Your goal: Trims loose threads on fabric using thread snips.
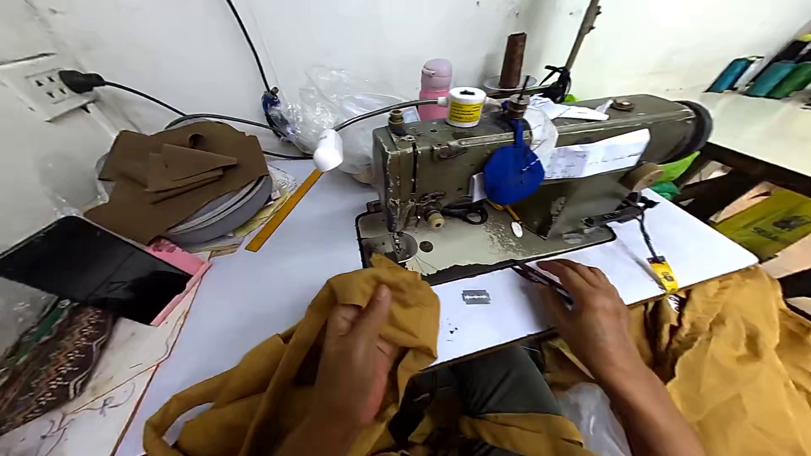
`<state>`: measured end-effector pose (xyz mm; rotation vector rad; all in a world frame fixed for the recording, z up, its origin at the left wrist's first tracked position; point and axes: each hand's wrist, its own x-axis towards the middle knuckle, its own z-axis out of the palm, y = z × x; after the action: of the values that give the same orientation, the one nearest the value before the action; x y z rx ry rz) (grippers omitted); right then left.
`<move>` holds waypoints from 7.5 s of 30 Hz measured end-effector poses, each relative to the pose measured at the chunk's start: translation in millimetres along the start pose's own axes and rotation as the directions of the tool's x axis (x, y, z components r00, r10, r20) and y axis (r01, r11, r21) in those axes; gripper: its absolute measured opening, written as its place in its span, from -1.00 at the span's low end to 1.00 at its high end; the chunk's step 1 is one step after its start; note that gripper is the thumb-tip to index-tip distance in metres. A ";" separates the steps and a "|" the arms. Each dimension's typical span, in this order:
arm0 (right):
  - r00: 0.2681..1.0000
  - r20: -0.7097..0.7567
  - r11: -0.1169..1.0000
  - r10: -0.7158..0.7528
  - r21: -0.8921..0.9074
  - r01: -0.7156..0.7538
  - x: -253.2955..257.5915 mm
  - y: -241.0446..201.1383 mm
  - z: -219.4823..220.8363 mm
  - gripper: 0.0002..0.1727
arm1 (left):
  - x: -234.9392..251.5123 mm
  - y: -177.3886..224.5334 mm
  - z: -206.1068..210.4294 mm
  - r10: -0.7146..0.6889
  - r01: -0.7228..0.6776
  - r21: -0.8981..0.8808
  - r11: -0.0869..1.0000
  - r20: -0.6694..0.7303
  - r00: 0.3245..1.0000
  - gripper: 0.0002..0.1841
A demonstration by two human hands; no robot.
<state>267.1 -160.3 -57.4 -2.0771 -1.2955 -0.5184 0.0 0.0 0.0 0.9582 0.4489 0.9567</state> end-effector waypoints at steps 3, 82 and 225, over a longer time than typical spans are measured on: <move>0.999 -0.009 0.997 -0.031 -0.073 0.031 -6.2 9.0 10.9 -0.69 | 5.6 4.9 -0.6 0.061 -0.060 -0.016 0.998 0.076 0.995 -0.84; 0.910 -0.278 0.760 -0.306 0.504 0.410 18.7 -151.3 17.4 -0.76 | 9.8 16.0 -21.4 0.427 -0.559 0.505 0.658 0.361 0.829 -0.81; 0.929 0.025 0.835 -0.370 0.447 0.321 23.3 -143.4 6.8 -0.50 | 16.0 28.4 -13.5 0.257 -0.359 0.370 0.857 0.298 0.919 -0.85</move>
<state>148.6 -94.6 -4.6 -1.5220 -1.6936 -0.2300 -14.6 26.6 18.1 1.5580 0.3014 1.0381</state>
